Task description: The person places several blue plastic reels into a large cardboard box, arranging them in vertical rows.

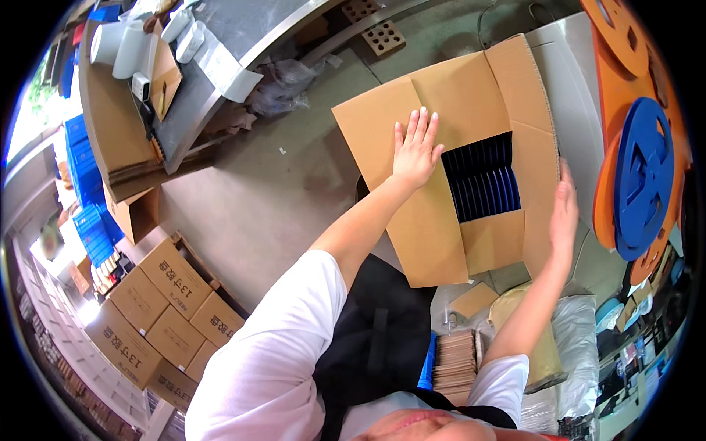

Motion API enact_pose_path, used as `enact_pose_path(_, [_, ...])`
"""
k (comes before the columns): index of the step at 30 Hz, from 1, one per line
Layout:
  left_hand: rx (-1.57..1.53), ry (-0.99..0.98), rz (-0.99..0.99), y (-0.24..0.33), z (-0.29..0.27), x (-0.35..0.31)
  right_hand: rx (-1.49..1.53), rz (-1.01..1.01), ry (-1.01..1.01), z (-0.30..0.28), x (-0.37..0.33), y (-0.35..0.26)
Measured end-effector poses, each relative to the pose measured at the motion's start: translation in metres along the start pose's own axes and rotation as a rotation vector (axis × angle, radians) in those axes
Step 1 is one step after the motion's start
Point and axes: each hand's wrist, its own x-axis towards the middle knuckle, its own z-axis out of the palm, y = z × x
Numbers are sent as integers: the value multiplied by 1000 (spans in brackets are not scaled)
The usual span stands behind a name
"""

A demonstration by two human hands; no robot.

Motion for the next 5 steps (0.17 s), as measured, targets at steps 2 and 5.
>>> enact_pose_path(2, [18, 59, 14, -6, -3, 7, 105, 255, -152, 14, -6, 10])
enact_pose_path(5, [-163, 238, 52, -36, -30, 38, 344, 78, -265, 25, -34, -48])
